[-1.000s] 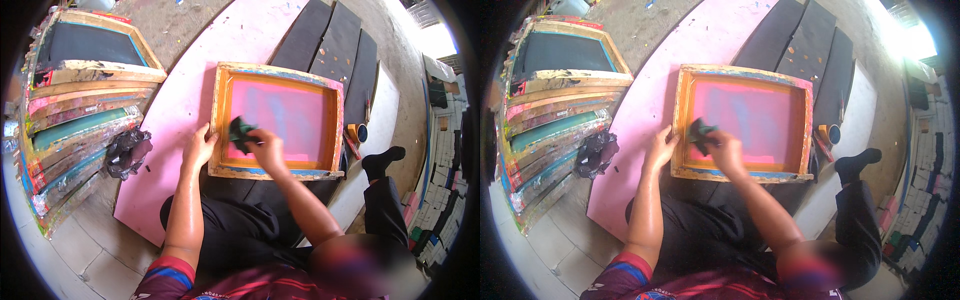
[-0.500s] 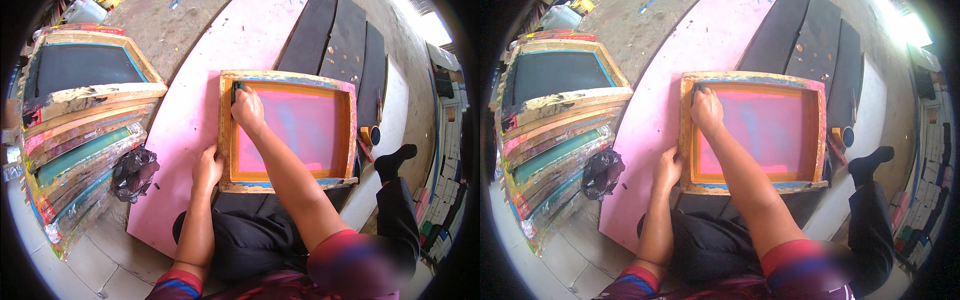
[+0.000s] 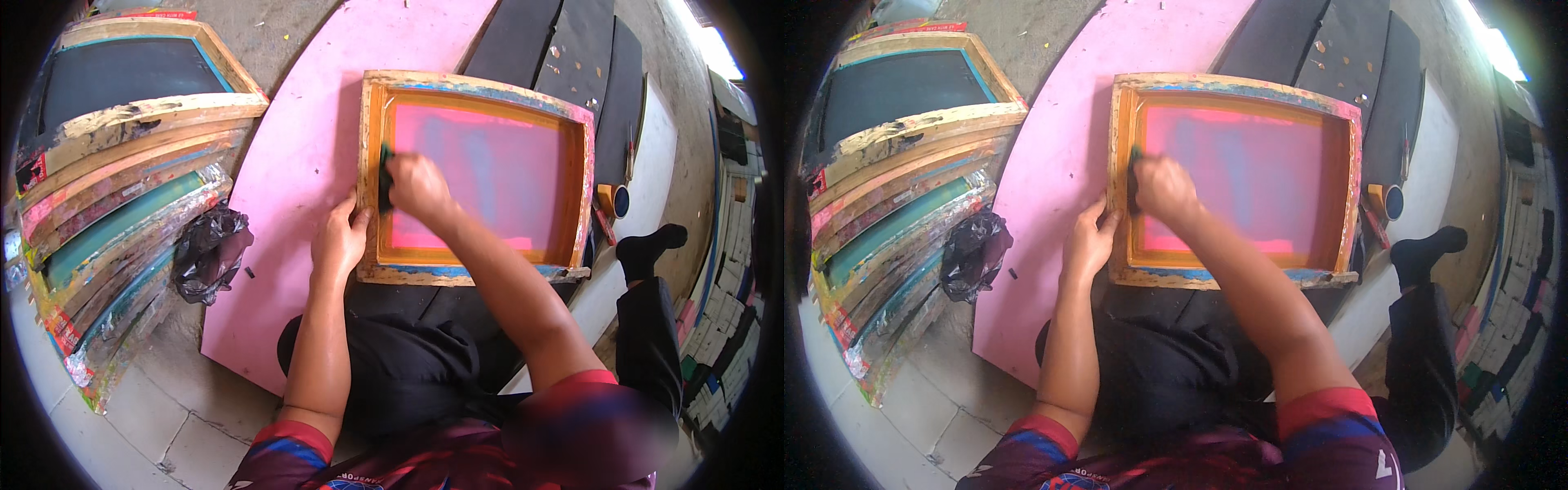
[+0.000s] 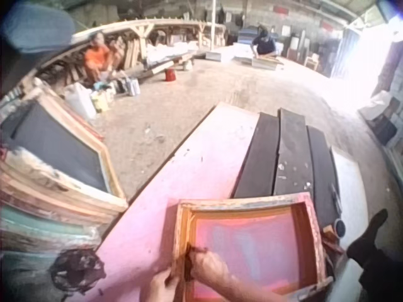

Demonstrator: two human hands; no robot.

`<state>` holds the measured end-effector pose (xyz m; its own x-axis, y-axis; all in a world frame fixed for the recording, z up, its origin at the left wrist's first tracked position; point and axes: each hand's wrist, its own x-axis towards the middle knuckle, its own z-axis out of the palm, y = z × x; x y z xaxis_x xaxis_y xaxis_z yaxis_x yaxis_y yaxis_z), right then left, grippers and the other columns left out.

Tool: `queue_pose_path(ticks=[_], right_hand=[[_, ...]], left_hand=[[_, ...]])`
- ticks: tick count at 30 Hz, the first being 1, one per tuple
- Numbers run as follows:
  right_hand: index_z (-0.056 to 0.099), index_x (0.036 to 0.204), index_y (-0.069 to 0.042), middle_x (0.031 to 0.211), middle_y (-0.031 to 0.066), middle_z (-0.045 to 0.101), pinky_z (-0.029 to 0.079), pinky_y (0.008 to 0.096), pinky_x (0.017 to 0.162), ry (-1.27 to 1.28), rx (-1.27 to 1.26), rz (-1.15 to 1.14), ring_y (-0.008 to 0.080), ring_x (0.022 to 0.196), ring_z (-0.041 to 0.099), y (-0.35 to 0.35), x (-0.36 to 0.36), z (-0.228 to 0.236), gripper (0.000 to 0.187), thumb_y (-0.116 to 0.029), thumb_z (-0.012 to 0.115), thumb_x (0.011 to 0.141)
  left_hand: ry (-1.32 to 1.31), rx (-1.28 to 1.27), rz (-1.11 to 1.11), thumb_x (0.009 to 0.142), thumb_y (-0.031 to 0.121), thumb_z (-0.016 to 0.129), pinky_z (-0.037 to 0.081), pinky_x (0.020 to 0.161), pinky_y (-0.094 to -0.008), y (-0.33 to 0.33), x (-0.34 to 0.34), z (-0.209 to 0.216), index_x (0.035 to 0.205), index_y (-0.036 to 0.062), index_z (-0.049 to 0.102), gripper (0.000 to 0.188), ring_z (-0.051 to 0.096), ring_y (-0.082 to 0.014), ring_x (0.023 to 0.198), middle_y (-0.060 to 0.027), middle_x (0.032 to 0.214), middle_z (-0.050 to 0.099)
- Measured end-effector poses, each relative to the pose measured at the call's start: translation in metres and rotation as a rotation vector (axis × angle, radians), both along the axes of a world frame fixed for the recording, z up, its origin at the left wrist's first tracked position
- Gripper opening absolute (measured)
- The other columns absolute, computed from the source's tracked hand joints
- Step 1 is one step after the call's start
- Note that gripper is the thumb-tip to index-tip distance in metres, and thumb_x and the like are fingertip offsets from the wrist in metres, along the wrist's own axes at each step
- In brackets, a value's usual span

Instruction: The person wipes the inside of a wooden frame with a green cloth, then flips it to wipe the back. They place the frame aside and pick up another frame, using a screwdriver to tighten screws along the edges.

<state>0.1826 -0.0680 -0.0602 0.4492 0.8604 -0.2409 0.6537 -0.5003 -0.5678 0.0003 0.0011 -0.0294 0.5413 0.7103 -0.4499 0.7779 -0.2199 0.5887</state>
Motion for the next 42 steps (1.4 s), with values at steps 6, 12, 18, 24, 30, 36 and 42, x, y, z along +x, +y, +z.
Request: queue_pose_path(ticks=[6, 12, 18, 24, 30, 36, 42], right_hand=[[0.081, 0.098, -0.008, 0.095, 0.0125, 0.071, 0.060, 0.0476, 0.092, 0.222, 0.128, 0.396, 0.0383, 0.102, 0.069, -0.079, -0.041, 0.003, 0.024, -0.001, 0.067, 0.079], [0.081, 0.100, -0.010, 0.100, 0.0063, 0.071, 0.056, 0.0474, 0.099, 0.064, -0.024, 0.614, 0.0354, 0.109, 0.067, -0.105, -0.027, -0.009, 0.026, -0.002, 0.068, 0.079], [0.081, 0.100, -0.013, 0.107, 0.0058, 0.073, 0.056, 0.0458, 0.099, -0.049, -0.129, 0.638, 0.0323, 0.112, 0.068, -0.138, 0.004, 0.034, 0.024, -0.005, 0.070, 0.079], [0.081, 0.104, -0.011, 0.115, 0.0064, 0.075, 0.056, 0.0463, 0.101, 0.046, -0.096, 0.592, 0.0319, 0.118, 0.067, -0.086, -0.047, 0.015, 0.023, -0.010, 0.066, 0.086], [0.082, 0.122, -0.022, 0.133, -0.0017, 0.072, 0.051, 0.0466, 0.106, -0.095, -0.375, 0.555, 0.0256, 0.132, 0.060, -0.189, 0.033, 0.051, 0.040, -0.011, 0.070, 0.085], [0.081, 0.102, -0.025, 0.118, -0.0036, 0.074, 0.049, 0.0409, 0.100, -0.332, -0.592, 0.593, 0.0214, 0.125, 0.062, -0.262, 0.091, 0.075, 0.018, -0.019, 0.075, 0.086], [0.081, 0.110, -0.023, 0.124, -0.0041, 0.074, 0.050, 0.0461, 0.106, -0.169, -0.341, 0.557, 0.0235, 0.130, 0.061, -0.205, 0.036, 0.048, 0.023, -0.017, 0.071, 0.090]], left_hand=[[-0.029, -0.114, 0.044, 0.109, 0.030, 0.069, 0.047, 0.120, -0.0431, -0.002, 0.007, 0.011, 0.156, -0.0030, 0.056, 0.059, 0.061, -0.0360, 0.145, -0.0267, 0.152, 0.064], [-0.046, -0.185, 0.060, 0.108, 0.031, 0.071, 0.047, 0.119, -0.0415, 0.000, 0.006, 0.015, 0.157, -0.0019, 0.057, 0.060, 0.062, -0.0343, 0.145, -0.0256, 0.152, 0.065], [0.010, -0.069, 0.069, 0.107, 0.031, 0.071, 0.053, 0.107, -0.0432, -0.003, 0.002, 0.009, 0.156, 0.0063, 0.060, 0.055, 0.070, -0.0359, 0.128, -0.0233, 0.137, 0.073], [-0.161, -0.078, 0.055, 0.108, 0.021, 0.069, 0.056, 0.100, -0.0399, -0.004, -0.001, 0.000, 0.155, 0.0048, 0.060, 0.050, 0.077, -0.0269, 0.114, -0.0222, 0.126, 0.079], [-0.193, -0.067, 0.047, 0.108, 0.020, 0.070, 0.055, 0.102, -0.0380, -0.002, -0.007, -0.016, 0.155, 0.0051, 0.061, 0.051, 0.076, -0.0246, 0.113, -0.0201, 0.127, 0.079], [-0.096, -0.124, 0.100, 0.109, 0.024, 0.070, 0.055, 0.103, -0.0388, -0.004, 0.002, -0.001, 0.157, 0.0101, 0.061, 0.051, 0.076, -0.0258, 0.117, -0.0198, 0.129, 0.078], [-0.072, -0.083, 0.063, 0.109, 0.024, 0.069, 0.055, 0.102, -0.0394, -0.003, 0.000, -0.003, 0.157, 0.0104, 0.060, 0.051, 0.076, -0.0262, 0.117, -0.0192, 0.129, 0.079]])
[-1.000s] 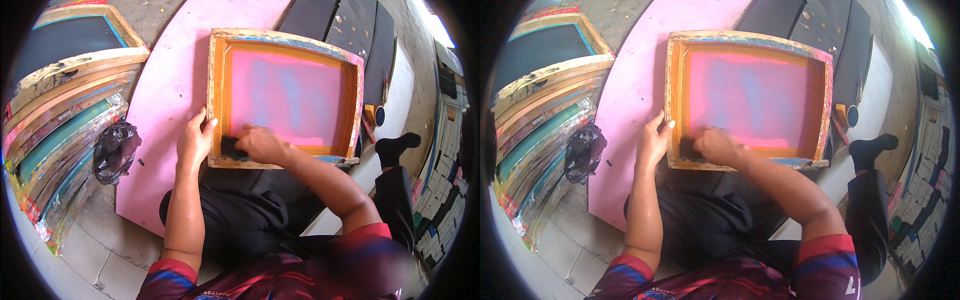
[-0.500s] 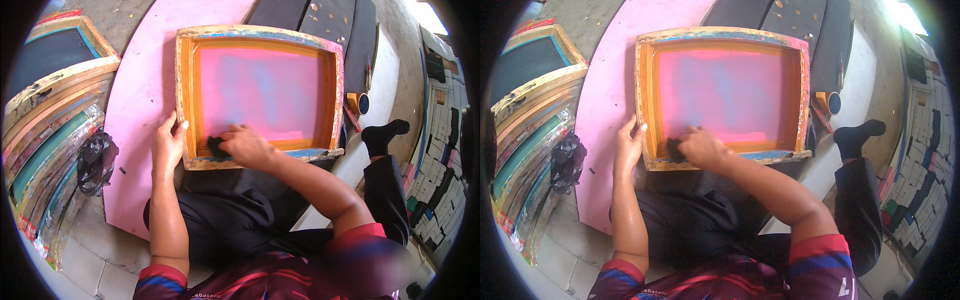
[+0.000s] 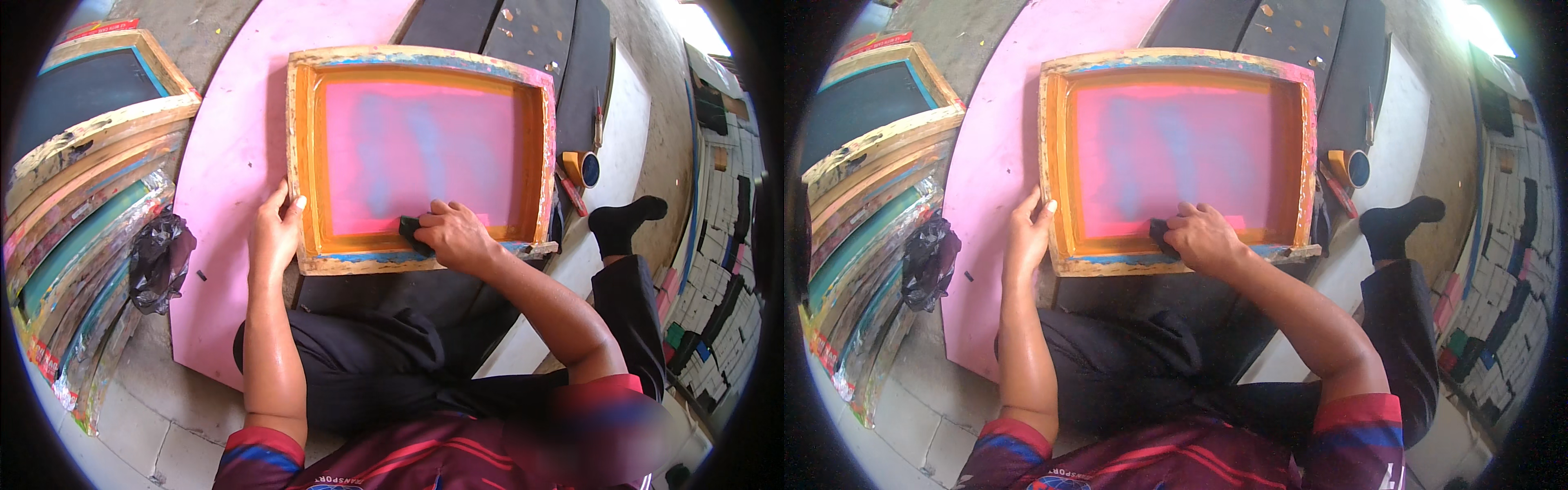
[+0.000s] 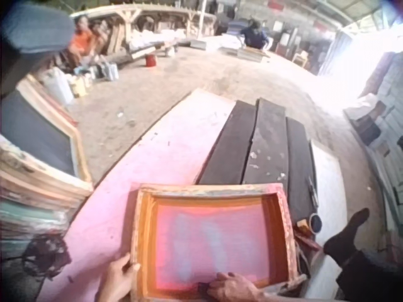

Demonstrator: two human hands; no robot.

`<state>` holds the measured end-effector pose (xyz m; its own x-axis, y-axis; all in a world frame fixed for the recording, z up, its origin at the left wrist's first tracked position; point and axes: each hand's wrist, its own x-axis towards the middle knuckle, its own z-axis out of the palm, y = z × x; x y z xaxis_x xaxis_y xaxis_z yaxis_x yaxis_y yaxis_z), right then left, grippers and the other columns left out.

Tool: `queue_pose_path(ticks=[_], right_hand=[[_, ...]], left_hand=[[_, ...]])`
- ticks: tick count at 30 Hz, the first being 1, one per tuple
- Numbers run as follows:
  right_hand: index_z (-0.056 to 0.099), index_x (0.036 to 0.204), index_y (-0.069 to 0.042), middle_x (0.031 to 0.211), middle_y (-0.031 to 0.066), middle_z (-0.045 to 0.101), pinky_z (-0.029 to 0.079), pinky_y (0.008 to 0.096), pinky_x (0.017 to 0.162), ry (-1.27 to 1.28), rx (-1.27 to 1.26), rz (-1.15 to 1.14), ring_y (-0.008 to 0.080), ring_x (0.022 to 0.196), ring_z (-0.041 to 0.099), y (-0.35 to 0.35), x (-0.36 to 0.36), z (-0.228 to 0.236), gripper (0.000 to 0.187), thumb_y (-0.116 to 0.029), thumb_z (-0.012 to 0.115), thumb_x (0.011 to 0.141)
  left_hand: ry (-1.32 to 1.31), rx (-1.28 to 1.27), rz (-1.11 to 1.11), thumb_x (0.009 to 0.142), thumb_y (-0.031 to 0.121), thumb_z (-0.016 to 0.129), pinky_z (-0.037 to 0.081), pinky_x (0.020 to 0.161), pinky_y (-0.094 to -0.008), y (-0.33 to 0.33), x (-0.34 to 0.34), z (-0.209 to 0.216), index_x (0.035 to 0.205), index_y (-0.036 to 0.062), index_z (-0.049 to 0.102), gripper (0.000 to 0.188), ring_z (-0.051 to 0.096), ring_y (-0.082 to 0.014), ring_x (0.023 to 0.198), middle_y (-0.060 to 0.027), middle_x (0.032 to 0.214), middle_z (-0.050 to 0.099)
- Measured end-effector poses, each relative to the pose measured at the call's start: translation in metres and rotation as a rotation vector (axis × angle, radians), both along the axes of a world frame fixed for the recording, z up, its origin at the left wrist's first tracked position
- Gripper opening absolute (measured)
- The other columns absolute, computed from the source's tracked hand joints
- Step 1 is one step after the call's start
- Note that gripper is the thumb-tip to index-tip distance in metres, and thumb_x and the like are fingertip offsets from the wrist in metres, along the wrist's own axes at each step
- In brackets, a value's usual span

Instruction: The person wipes the inside of a wooden frame with a green cloth, then flips it to wipe the back. They place the frame aside and pick up another frame, using a screwdriver to tighten screws along the edges.

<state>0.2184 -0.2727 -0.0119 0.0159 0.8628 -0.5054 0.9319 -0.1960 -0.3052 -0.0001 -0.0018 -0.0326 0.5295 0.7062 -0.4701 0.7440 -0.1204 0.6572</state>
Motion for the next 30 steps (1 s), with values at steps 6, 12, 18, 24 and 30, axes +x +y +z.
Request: queue_pose_path(ticks=[6, 12, 18, 24, 30], right_hand=[[0.084, 0.098, -0.022, 0.110, -0.0062, 0.076, 0.048, 0.0409, 0.101, -0.219, -0.110, 0.010, 0.0211, 0.124, 0.062, -0.068, 0.057, 0.025, 0.015, -0.017, 0.071, 0.091], [0.084, 0.096, -0.020, 0.106, -0.0019, 0.076, 0.050, 0.0421, 0.095, -0.112, -0.064, -0.074, 0.0232, 0.115, 0.065, -0.057, 0.050, 0.021, 0.020, -0.012, 0.071, 0.084], [0.085, 0.103, -0.021, 0.110, 0.0009, 0.077, 0.050, 0.0445, 0.102, -0.223, -0.259, 0.026, 0.0253, 0.121, 0.064, -0.060, 0.069, 0.034, 0.024, -0.014, 0.071, 0.086], [0.084, 0.096, -0.017, 0.109, 0.0017, 0.077, 0.051, 0.0487, 0.100, -0.055, -0.148, -0.142, 0.0282, 0.116, 0.065, -0.069, 0.063, 0.024, 0.019, -0.019, 0.068, 0.087], [0.083, 0.109, -0.012, 0.114, 0.0075, 0.072, 0.051, 0.0513, 0.102, 0.177, 0.094, -0.247, 0.0329, 0.115, 0.065, -0.003, -0.001, 0.019, 0.029, -0.032, 0.068, 0.094]], left_hand=[[-0.091, -0.048, 0.021, 0.110, 0.022, 0.068, 0.055, 0.103, -0.0395, 0.000, -0.003, -0.009, 0.157, 0.0069, 0.060, 0.050, 0.076, -0.0274, 0.118, -0.0185, 0.132, 0.078], [-0.020, -0.012, 0.015, 0.108, 0.025, 0.070, 0.055, 0.103, -0.0404, -0.001, -0.001, -0.006, 0.157, 0.0110, 0.061, 0.052, 0.076, -0.0295, 0.119, -0.0204, 0.131, 0.078], [-0.037, -0.016, 0.045, 0.107, 0.031, 0.071, 0.055, 0.107, -0.0426, 0.003, -0.011, -0.026, 0.157, 0.0132, 0.061, 0.054, 0.073, -0.0325, 0.128, -0.0209, 0.136, 0.075], [0.052, 0.018, 0.005, 0.108, 0.031, 0.070, 0.055, 0.106, -0.0437, -0.003, 0.004, 0.008, 0.157, 0.0124, 0.060, 0.054, 0.073, -0.0338, 0.126, -0.0194, 0.136, 0.076], [0.116, 0.059, -0.020, 0.107, 0.033, 0.070, 0.055, 0.106, -0.0446, -0.004, 0.008, 0.016, 0.157, 0.0131, 0.061, 0.054, 0.073, -0.0351, 0.125, -0.0193, 0.136, 0.075]])
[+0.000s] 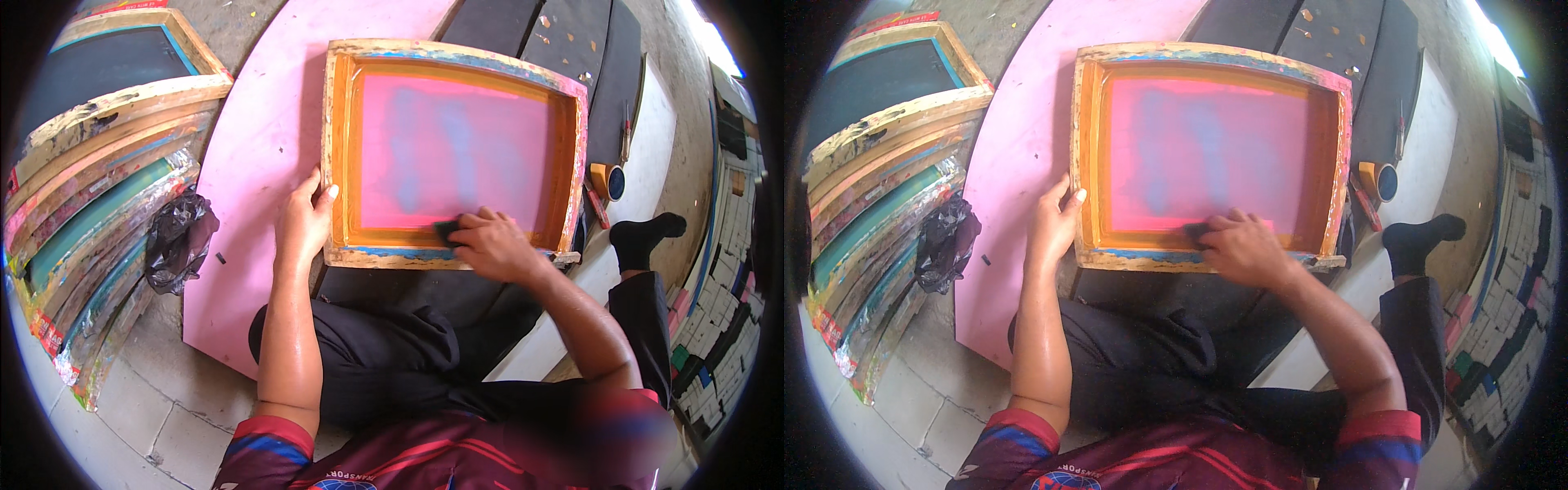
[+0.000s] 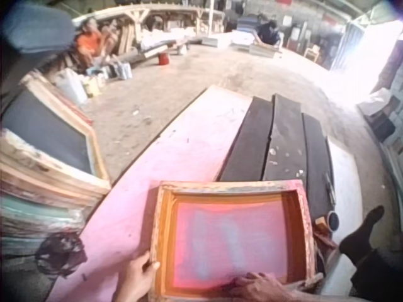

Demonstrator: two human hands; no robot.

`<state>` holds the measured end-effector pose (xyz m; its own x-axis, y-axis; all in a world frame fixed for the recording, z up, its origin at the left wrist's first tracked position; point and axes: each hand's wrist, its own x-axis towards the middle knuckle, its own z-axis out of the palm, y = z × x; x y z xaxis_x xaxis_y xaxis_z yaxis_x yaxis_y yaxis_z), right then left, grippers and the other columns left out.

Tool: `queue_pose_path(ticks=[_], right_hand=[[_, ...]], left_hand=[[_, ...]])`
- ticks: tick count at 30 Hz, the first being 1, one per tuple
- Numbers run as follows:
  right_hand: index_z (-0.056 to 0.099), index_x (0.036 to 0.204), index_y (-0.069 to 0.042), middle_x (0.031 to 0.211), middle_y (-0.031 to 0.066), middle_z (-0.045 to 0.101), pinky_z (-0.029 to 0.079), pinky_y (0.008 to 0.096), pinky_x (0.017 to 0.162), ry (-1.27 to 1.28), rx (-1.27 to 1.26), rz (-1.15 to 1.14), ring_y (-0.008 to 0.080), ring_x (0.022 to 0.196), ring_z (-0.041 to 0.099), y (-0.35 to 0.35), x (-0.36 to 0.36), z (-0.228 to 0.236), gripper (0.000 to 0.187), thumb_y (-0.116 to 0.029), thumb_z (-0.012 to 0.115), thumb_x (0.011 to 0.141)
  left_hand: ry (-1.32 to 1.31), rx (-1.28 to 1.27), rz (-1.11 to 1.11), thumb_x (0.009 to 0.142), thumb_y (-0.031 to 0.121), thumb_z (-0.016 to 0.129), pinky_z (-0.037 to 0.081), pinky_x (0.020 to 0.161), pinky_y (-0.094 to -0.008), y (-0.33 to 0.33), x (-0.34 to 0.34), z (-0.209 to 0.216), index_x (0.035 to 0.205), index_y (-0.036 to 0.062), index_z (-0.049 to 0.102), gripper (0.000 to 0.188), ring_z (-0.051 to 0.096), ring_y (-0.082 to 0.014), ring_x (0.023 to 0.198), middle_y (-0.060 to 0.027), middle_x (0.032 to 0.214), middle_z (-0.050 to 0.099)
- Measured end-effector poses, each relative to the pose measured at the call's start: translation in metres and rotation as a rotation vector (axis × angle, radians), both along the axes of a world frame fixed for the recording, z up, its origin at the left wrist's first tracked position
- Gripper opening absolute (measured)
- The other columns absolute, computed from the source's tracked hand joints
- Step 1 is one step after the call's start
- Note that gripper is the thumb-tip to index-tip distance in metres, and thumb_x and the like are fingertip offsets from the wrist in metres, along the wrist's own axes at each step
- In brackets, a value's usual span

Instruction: The person wipes the inside of a wooden frame with a green cloth, then flips it to wipe the back. They place the frame aside and pick up another frame, using a screwdriver to tighten screws along the edges.

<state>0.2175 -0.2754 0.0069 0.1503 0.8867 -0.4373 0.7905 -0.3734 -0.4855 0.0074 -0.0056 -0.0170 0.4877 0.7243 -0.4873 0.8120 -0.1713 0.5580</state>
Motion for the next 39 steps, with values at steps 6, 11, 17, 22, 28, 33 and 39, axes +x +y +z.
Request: queue_pose_path(ticks=[6, 11, 17, 22, 28, 33, 39], right_hand=[[0.083, 0.114, -0.010, 0.113, 0.0099, 0.068, 0.048, 0.0481, 0.100, 0.068, 0.112, 0.041, 0.0324, 0.113, 0.062, 0.075, -0.064, -0.010, 0.046, -0.051, 0.076, 0.092], [0.083, 0.109, -0.011, 0.111, 0.0104, 0.069, 0.048, 0.0474, 0.099, 0.056, 0.188, 0.074, 0.0319, 0.112, 0.062, 0.110, -0.094, -0.022, 0.052, -0.059, 0.076, 0.090], [0.083, 0.106, -0.013, 0.105, 0.0087, 0.069, 0.048, 0.0462, 0.099, 0.048, 0.202, 0.089, 0.0309, 0.111, 0.063, 0.111, -0.086, -0.021, 0.049, -0.059, 0.074, 0.092], [0.083, 0.104, -0.016, 0.099, 0.0031, 0.070, 0.047, 0.0455, 0.093, 0.001, 0.218, 0.053, 0.0279, 0.104, 0.062, 0.103, -0.100, -0.025, 0.034, -0.045, 0.066, 0.103], [0.080, 0.093, -0.011, 0.097, 0.0051, 0.073, 0.047, 0.0472, 0.089, -0.105, 0.159, -0.027, 0.0303, 0.106, 0.063, 0.049, -0.064, 0.005, 0.041, -0.042, 0.057, 0.109], [0.080, 0.089, -0.011, 0.094, 0.0054, 0.076, 0.046, 0.0475, 0.090, -0.266, 0.036, -0.142, 0.0297, 0.107, 0.063, -0.010, -0.032, 0.012, 0.044, -0.043, 0.058, 0.109], [0.081, 0.080, -0.009, 0.091, 0.0074, 0.078, 0.043, 0.0486, 0.091, -0.559, -0.141, -0.148, 0.0296, 0.108, 0.062, -0.081, 0.024, 0.011, 0.042, -0.036, 0.059, 0.105]], left_hand=[[0.005, -0.100, 0.031, 0.110, 0.032, 0.068, 0.047, 0.119, -0.0429, 0.001, 0.003, 0.006, 0.158, 0.0006, 0.056, 0.059, 0.062, -0.0349, 0.144, -0.0253, 0.152, 0.065], [0.068, -0.056, -0.016, 0.110, 0.034, 0.067, 0.047, 0.118, -0.0438, 0.002, 0.008, 0.012, 0.157, 0.0003, 0.057, 0.059, 0.062, -0.0366, 0.143, -0.0247, 0.153, 0.064], [0.000, 0.044, -0.008, 0.108, 0.034, 0.067, 0.055, 0.106, -0.0481, -0.001, -0.004, -0.005, 0.155, 0.0121, 0.063, 0.051, 0.071, -0.0392, 0.126, -0.0214, 0.135, 0.075], [-0.011, -0.096, 0.024, 0.110, 0.031, 0.067, 0.050, 0.114, -0.0430, 0.002, 0.003, 0.005, 0.158, 0.0031, 0.057, 0.057, 0.065, -0.0356, 0.138, -0.0243, 0.147, 0.068], [-0.136, -0.081, 0.027, 0.108, 0.030, 0.069, 0.056, 0.102, -0.0426, 0.002, -0.003, -0.013, 0.156, 0.0105, 0.061, 0.053, 0.076, -0.0327, 0.119, -0.0203, 0.129, 0.078], [-0.128, -0.214, 0.041, 0.111, 0.017, 0.065, 0.045, 0.119, -0.0371, 0.004, 0.002, 0.004, 0.157, -0.0086, 0.053, 0.054, 0.062, -0.0245, 0.140, -0.0241, 0.151, 0.066], [-0.229, -0.052, -0.020, 0.110, 0.019, 0.066, 0.055, 0.101, -0.0381, 0.007, -0.010, -0.023, 0.155, 0.0081, 0.061, 0.046, 0.076, -0.0216, 0.113, -0.0170, 0.127, 0.080]])
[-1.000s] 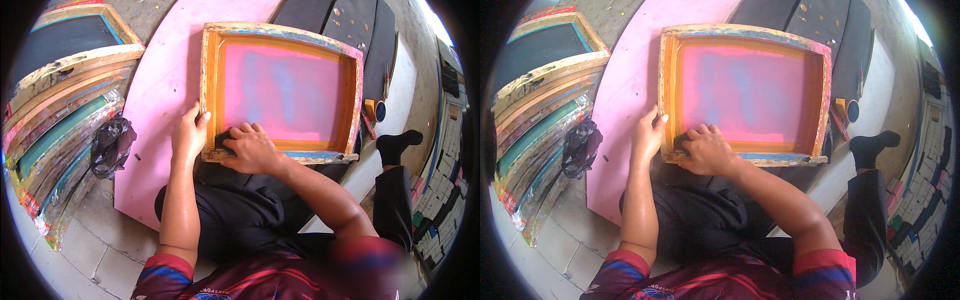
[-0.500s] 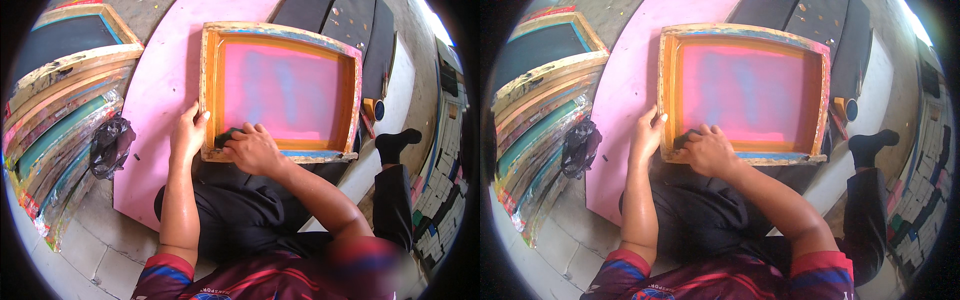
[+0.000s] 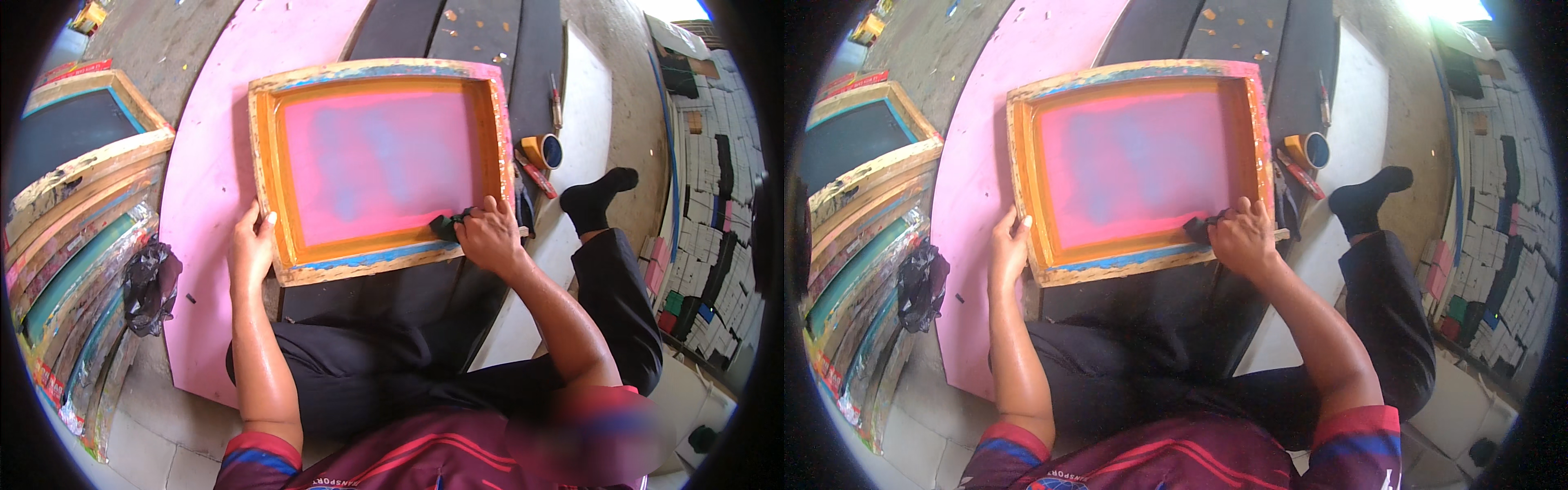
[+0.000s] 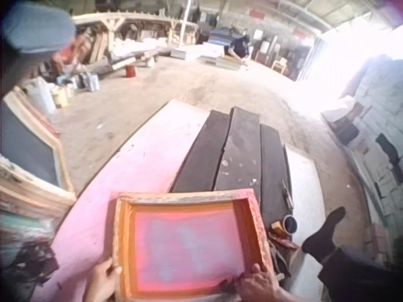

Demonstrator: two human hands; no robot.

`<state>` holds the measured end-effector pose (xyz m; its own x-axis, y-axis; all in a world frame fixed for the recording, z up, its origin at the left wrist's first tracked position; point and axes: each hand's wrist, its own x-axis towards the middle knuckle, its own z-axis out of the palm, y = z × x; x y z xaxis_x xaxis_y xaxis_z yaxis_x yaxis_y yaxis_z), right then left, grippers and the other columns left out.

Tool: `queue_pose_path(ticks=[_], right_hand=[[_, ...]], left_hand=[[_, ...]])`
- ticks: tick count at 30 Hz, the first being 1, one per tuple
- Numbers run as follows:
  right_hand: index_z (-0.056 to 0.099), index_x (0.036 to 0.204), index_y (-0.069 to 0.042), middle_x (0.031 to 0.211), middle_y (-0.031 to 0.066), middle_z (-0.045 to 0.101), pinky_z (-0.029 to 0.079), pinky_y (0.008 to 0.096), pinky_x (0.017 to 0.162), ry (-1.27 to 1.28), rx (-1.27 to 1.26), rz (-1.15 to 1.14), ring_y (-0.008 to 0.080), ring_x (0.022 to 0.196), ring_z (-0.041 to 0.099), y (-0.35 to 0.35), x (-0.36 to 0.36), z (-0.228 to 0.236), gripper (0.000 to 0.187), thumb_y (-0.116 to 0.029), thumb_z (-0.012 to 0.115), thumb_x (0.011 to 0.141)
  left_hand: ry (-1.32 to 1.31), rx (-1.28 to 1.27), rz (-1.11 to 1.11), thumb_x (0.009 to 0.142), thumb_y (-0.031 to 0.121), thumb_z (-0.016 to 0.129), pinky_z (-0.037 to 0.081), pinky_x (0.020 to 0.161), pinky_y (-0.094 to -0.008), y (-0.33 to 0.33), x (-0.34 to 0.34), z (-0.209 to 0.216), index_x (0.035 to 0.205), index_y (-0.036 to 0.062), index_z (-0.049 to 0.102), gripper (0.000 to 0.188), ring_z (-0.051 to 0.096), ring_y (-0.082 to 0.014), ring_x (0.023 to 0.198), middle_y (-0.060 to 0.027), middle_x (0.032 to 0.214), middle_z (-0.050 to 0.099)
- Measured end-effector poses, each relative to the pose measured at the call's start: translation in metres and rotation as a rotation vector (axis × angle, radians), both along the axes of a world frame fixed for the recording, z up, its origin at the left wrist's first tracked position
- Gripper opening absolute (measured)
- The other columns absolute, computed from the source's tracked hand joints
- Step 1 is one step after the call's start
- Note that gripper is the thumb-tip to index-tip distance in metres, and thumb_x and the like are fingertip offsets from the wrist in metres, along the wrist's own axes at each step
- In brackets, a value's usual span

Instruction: The person wipes the inside of a wooden frame with a green cloth, then flips it to wipe the back. They place the frame aside and pick up another frame, using a screwdriver to tighten screws along the edges.

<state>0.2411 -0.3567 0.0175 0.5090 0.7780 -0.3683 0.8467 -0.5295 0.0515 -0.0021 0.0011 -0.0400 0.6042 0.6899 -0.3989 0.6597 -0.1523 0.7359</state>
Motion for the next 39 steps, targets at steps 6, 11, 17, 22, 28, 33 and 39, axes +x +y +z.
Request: queue_pose_path(ticks=[6, 11, 17, 22, 28, 33, 39], right_hand=[[0.085, 0.091, -0.007, 0.103, 0.0106, 0.079, 0.043, 0.0476, 0.104, 0.028, -0.257, -0.072, 0.0299, 0.118, 0.063, -0.002, 0.021, 0.007, 0.027, -0.026, 0.067, 0.087], [0.087, 0.098, -0.014, 0.104, 0.0061, 0.080, 0.044, 0.0433, 0.098, -0.133, -0.456, 0.151, 0.0256, 0.116, 0.063, 0.002, 0.032, -0.006, 0.020, -0.025, 0.072, 0.089], [0.086, 0.103, -0.020, 0.110, 0.0010, 0.077, 0.045, 0.0414, 0.094, -0.320, -0.411, 0.236, 0.0228, 0.114, 0.062, 0.025, 0.066, -0.017, 0.018, -0.025, 0.073, 0.092], [0.086, 0.100, -0.016, 0.108, 0.0059, 0.076, 0.046, 0.0429, 0.099, -0.428, -0.320, 0.172, 0.0273, 0.118, 0.061, 0.081, 0.131, -0.037, 0.020, -0.024, 0.069, 0.093], [0.087, 0.106, -0.020, 0.111, 0.0007, 0.078, 0.048, 0.0401, 0.094, -0.452, -0.444, 0.161, 0.0245, 0.116, 0.063, 0.072, 0.105, -0.038, 0.021, -0.027, 0.069, 0.097], [0.087, 0.101, -0.015, 0.112, 0.0054, 0.079, 0.047, 0.0432, 0.099, -0.118, -0.507, 0.152, 0.0266, 0.118, 0.063, 0.033, 0.051, -0.013, 0.022, -0.026, 0.070, 0.094], [0.086, 0.105, -0.014, 0.108, 0.0065, 0.079, 0.055, 0.0424, 0.092, -0.013, -0.518, 0.098, 0.0283, 0.111, 0.071, 0.012, 0.037, 0.002, 0.020, -0.025, 0.074, 0.093]], left_hand=[[0.192, 0.120, -0.036, 0.111, 0.031, 0.064, 0.056, 0.101, -0.0453, -0.003, 0.003, 0.001, 0.161, 0.0137, 0.055, 0.054, 0.074, -0.0353, 0.119, -0.0178, 0.130, 0.076], [0.231, 0.383, -0.089, 0.109, 0.037, 0.066, 0.057, 0.100, -0.0528, -0.021, 0.014, 0.005, 0.169, 0.0167, 0.043, 0.067, 0.067, -0.0428, 0.128, -0.0188, 0.144, 0.066], [0.134, 0.299, -0.060, 0.107, 0.035, 0.070, 0.056, 0.103, -0.0516, -0.017, 0.007, -0.011, 0.169, 0.0151, 0.043, 0.070, 0.065, -0.0431, 0.129, -0.0224, 0.144, 0.063], [0.139, 0.274, -0.049, 0.106, 0.037, 0.071, 0.056, 0.101, -0.0503, -0.016, 0.010, -0.006, 0.168, 0.0146, 0.045, 0.071, 0.066, -0.0417, 0.127, -0.0218, 0.140, 0.064], [0.146, 0.275, -0.047, 0.107, 0.037, 0.071, 0.053, 0.105, -0.0506, -0.015, 0.009, -0.007, 0.169, 0.0144, 0.043, 0.072, 0.064, -0.0419, 0.129, -0.0236, 0.143, 0.062], [0.273, 0.113, -0.020, 0.108, 0.033, 0.068, 0.047, 0.119, -0.0507, -0.017, 0.025, 0.030, 0.172, 0.0149, 0.038, 0.073, 0.058, -0.0428, 0.145, -0.0271, 0.159, 0.057], [0.131, 0.368, -0.051, 0.104, 0.034, 0.074, 0.059, 0.093, -0.0506, -0.018, 0.009, -0.014, 0.167, 0.0173, 0.046, 0.071, 0.073, -0.0405, 0.109, -0.0198, 0.123, 0.070]])
